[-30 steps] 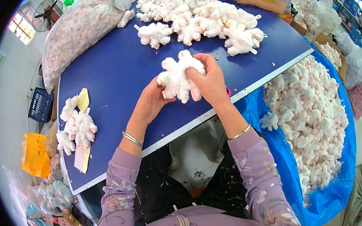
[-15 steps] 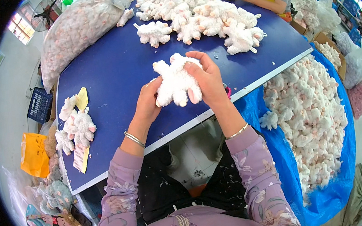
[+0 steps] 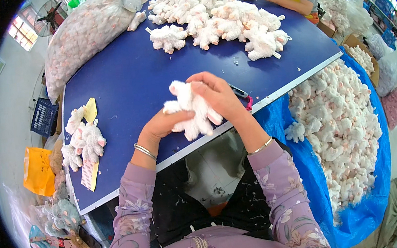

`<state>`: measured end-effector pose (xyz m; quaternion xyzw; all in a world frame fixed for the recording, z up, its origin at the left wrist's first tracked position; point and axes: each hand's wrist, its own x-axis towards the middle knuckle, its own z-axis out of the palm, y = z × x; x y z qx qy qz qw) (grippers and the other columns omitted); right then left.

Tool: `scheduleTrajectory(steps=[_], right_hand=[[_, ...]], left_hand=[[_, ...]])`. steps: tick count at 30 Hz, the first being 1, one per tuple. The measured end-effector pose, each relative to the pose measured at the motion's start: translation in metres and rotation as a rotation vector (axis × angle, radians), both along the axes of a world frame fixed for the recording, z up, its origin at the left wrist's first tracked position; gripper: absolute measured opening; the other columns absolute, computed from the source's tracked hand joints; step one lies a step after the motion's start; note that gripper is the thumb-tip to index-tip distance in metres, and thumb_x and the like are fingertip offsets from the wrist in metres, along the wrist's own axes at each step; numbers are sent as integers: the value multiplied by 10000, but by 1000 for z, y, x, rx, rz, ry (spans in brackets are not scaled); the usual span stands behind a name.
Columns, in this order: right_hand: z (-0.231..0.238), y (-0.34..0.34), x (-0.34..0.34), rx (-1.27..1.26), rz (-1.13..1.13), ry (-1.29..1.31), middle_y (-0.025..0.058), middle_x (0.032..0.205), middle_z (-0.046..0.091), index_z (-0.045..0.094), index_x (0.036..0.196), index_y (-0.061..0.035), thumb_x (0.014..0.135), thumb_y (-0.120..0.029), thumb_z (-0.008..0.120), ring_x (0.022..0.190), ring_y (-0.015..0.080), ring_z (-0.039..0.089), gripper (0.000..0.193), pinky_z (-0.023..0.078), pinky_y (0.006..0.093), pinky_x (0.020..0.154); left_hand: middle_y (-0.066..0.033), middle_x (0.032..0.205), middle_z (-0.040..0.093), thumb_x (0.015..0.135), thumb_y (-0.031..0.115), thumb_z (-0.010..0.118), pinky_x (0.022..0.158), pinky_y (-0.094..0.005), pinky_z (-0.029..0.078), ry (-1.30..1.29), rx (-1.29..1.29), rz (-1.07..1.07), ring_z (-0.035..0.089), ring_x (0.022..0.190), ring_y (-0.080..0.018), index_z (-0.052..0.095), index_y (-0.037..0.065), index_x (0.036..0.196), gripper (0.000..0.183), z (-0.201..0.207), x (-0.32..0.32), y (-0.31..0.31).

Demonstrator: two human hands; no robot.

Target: The person trims the fur on small white stuffed animals using scissors. They pick up each toy, snip stray fibers, and place the finished items on a pile on the table.

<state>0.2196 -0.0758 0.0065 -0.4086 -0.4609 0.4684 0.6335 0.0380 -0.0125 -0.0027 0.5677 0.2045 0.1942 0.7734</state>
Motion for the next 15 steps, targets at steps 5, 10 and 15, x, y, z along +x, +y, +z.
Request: scheduleTrajectory(steps=[5,10,15], right_hand=[[-4,7,7,63,-269,-52,16,861,603,569,1043,-3,954,-190,553,766,45,533,208,441,209,671],[-9,3,-10,136,-219,-257,9,834,601,550,1038,-8,888,-66,591,714,46,534,166,436,206,621],[-13,4,-24,252,-159,-384,13,846,587,523,1043,-19,832,-31,624,701,74,550,234,446,223,631]], left_hand=[[-59,864,657,909,321,585,427,-217,430,-201,-186,376,622,621,-118,543,39,1107,347,1,9,17],[-27,836,653,917,359,576,449,-204,441,-237,-200,470,604,610,-94,569,63,1080,337,0,14,16],[-21,828,652,915,342,585,450,-207,451,-271,-185,489,597,600,-80,570,60,1080,327,0,11,15]])
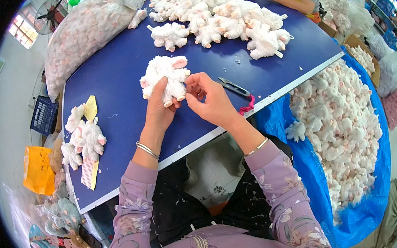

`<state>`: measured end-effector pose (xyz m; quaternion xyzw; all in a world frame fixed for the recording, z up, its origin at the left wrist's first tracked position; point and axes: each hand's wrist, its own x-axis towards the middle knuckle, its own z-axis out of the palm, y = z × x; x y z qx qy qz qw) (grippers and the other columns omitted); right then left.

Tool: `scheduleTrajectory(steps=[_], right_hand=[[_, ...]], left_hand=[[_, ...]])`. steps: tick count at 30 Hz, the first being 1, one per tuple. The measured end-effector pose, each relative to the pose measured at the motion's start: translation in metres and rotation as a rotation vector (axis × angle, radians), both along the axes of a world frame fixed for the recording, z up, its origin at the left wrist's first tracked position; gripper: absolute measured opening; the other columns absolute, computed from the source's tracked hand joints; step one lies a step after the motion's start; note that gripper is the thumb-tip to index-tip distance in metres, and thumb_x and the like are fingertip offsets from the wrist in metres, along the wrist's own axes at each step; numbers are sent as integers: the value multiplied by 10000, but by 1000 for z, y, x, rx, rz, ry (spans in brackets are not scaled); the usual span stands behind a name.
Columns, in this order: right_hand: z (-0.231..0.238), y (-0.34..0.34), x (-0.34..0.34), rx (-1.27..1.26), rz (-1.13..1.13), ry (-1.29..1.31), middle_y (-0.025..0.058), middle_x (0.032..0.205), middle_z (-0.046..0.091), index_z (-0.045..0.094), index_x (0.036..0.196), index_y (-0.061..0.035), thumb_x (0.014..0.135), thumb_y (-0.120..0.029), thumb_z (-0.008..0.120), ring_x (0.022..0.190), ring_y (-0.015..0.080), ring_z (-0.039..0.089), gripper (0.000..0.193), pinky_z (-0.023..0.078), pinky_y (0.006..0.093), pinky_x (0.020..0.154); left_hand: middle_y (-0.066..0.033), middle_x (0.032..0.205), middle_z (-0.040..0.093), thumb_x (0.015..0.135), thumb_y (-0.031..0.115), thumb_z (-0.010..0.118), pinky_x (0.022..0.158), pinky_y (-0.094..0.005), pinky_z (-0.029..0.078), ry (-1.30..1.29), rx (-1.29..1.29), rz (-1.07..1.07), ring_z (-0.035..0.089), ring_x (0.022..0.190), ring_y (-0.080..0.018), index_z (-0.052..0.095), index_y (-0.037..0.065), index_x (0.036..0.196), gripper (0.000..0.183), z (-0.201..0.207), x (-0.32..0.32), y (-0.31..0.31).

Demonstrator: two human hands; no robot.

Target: The person trims the fur on small white stuffed animals using scissors. They pick up each toy, snip stray fibers, and place the finished items on a pile on the table.

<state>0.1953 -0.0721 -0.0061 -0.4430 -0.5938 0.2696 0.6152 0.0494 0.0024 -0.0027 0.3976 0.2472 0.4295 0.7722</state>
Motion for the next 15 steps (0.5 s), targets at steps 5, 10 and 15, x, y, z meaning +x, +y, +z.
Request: scheduleTrajectory(steps=[5,10,15], right_hand=[[-1,-1,-5,12,-7,-65,30,808,601,519,978,-29,811,-61,670,675,86,566,227,449,227,609],[-2,2,-13,-52,-147,-54,34,746,610,524,950,-34,804,-103,713,642,90,571,249,456,230,583],[-1,3,-13,-17,-233,-127,56,767,607,523,930,-26,789,-59,692,650,131,588,222,476,262,600]], left_hand=[[-30,781,644,933,326,560,450,-216,458,-3,-42,58,575,549,-83,575,49,1034,295,1,1,0],[-3,869,648,920,375,569,503,-224,446,52,-10,38,590,661,-75,580,92,1073,321,-2,4,-2],[4,817,618,905,343,599,437,-206,346,64,-4,21,524,584,-54,572,104,1036,273,-2,2,-1]])
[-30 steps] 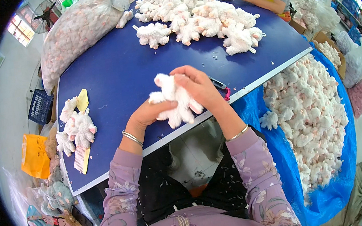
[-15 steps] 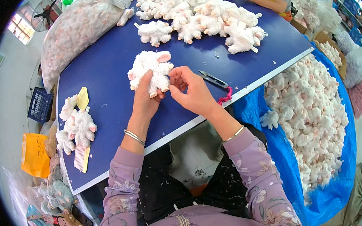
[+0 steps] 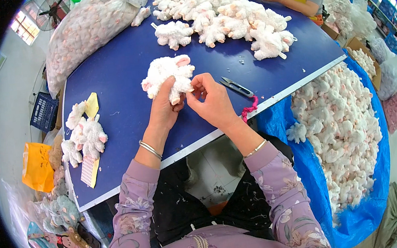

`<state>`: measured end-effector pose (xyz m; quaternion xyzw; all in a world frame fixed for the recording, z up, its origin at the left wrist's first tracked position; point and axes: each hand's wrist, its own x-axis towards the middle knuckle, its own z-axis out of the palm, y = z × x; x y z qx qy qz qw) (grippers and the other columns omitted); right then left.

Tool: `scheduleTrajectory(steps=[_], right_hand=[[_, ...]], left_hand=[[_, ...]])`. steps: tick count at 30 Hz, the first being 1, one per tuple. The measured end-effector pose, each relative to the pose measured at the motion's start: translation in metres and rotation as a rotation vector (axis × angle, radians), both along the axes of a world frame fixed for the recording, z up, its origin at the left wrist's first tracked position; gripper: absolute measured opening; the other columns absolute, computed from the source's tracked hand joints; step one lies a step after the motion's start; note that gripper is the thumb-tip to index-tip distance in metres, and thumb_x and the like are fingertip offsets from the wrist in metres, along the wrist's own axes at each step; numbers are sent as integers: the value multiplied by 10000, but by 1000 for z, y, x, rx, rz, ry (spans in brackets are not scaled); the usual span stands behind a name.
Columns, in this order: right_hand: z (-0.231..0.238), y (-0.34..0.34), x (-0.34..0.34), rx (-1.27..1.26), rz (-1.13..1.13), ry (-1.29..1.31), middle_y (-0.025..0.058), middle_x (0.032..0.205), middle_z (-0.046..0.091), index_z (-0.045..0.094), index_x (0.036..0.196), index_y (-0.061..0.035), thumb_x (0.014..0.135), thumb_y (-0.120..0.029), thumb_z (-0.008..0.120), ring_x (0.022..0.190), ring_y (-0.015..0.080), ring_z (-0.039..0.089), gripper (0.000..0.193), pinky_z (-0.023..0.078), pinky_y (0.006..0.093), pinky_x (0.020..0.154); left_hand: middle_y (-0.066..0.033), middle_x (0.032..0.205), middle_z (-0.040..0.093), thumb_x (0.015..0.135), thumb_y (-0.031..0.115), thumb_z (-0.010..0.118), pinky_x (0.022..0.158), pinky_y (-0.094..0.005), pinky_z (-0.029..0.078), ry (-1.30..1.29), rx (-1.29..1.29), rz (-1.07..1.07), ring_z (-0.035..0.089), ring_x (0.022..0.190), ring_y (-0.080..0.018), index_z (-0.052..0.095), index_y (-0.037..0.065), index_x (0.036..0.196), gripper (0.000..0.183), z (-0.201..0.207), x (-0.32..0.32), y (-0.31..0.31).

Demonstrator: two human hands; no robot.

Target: The person trims the fur on small white stuffed animals using scissors. They pick up each toy, snip stray fibers, and place the finished items on a pile on the table.

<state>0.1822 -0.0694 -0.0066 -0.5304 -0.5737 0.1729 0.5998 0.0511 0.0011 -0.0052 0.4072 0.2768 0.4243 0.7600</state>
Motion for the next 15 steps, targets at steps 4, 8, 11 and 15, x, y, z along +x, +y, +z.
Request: scheduleTrajectory(steps=[4,8,11,15], right_hand=[[2,2,2,70,-97,-102,72,790,587,525,931,-23,759,-28,680,675,164,587,232,482,281,616],[6,1,0,206,-133,-220,81,821,574,537,916,-38,744,-32,692,707,196,583,231,485,295,624],[8,-4,-11,179,-60,-287,81,843,580,549,914,-45,739,-37,701,719,220,586,232,490,304,625],[9,-6,-17,143,-41,-272,69,864,598,578,915,-49,740,-33,705,725,227,595,217,496,312,630]], left_hand=[[-5,775,606,903,287,610,371,-187,266,-34,30,-6,485,505,-50,564,96,1014,226,-1,1,-2],[-19,823,607,909,225,604,424,-200,370,-64,44,-20,537,578,-74,557,69,1064,225,5,4,-7],[-39,942,610,911,186,598,570,-235,479,-89,52,162,586,715,-110,533,51,1149,281,-3,11,-4],[-52,1064,588,919,163,588,692,-260,506,-88,25,187,589,868,-127,492,48,1226,341,-4,10,-3]])
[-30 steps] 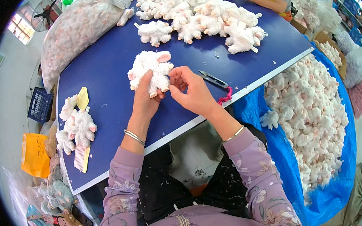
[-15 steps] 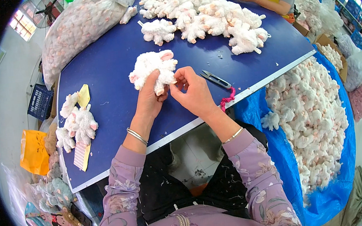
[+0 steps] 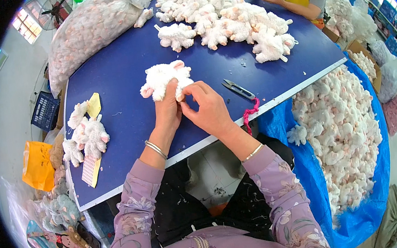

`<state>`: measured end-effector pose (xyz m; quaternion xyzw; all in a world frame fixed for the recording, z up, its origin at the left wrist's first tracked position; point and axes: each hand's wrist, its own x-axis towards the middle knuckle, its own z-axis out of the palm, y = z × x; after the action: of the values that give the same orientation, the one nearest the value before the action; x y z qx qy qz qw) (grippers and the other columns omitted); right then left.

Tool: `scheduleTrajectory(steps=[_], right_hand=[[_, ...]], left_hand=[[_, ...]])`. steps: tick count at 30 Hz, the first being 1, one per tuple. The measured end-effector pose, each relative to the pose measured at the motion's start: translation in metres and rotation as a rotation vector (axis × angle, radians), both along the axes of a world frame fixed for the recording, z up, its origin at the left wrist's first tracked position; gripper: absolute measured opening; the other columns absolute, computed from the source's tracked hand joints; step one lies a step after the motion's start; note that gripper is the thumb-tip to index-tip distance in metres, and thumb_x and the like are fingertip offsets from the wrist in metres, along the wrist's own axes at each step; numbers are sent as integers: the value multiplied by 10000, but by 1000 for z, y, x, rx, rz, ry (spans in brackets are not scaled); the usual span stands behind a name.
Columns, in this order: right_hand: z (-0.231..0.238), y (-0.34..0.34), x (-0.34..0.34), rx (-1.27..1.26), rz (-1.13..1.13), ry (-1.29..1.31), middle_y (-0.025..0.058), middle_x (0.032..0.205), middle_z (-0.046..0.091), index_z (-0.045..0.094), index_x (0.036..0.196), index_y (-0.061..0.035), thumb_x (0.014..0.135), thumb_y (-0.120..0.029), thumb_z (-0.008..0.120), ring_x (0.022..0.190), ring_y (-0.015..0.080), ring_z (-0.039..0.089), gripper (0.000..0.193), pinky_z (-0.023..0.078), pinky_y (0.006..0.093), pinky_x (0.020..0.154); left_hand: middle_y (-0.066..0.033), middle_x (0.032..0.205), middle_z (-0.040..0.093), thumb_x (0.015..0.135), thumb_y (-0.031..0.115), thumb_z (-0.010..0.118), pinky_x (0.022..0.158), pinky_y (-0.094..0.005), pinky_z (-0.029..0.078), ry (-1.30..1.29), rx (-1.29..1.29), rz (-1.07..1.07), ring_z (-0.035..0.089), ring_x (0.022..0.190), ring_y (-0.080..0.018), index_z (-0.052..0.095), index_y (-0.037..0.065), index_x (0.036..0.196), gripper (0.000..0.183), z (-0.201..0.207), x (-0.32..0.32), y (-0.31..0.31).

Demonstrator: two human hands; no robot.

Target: The person trims the fur on small white stuffed animals using scissors. They pick up each toy, snip stray fibers, and place the finished items on a pile on the table.

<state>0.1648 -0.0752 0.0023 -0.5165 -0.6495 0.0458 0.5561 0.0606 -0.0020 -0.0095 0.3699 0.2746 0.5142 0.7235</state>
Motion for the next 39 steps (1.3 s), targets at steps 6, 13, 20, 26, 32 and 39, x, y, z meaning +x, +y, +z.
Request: scheduleTrajectory(steps=[6,13,20,26,32,39], right_hand=[[-6,4,2,21,22,-14,61,839,610,601,903,-51,753,-34,698,718,204,596,179,493,295,627],[-15,9,14,-363,132,617,35,701,622,617,828,4,827,-139,665,592,70,523,151,419,221,545],[-8,6,27,-663,382,991,26,701,592,595,819,-1,879,-240,617,549,63,479,247,363,202,491],[14,4,44,-692,263,598,33,743,585,593,935,13,903,-290,627,575,60,476,306,370,200,503],[2,3,48,-415,325,815,29,902,619,582,1100,4,887,-214,660,729,51,542,314,437,200,574],[45,-11,130,223,425,952,118,1085,627,543,1207,-30,912,-265,566,834,165,586,378,476,296,680]], left_hand=[[-31,965,599,902,215,642,575,-230,425,-5,105,118,533,713,-67,554,20,1163,338,-6,8,-3],[-23,1021,610,869,304,699,677,-246,467,202,146,-28,562,861,-89,576,34,1118,388,-10,1,-5],[1,970,611,893,308,665,632,-232,430,226,282,35,548,802,-70,565,66,1140,360,-7,8,-11],[-9,872,621,907,313,641,541,-207,397,87,149,-119,544,692,-59,578,66,1070,303,1,-3,-5],[-4,795,613,921,251,610,498,-199,374,339,277,-392,522,614,-57,608,63,1022,213,1,0,-13],[-33,919,646,938,201,535,586,-195,429,402,346,-510,545,724,-62,594,45,1068,212,1,3,-2]])
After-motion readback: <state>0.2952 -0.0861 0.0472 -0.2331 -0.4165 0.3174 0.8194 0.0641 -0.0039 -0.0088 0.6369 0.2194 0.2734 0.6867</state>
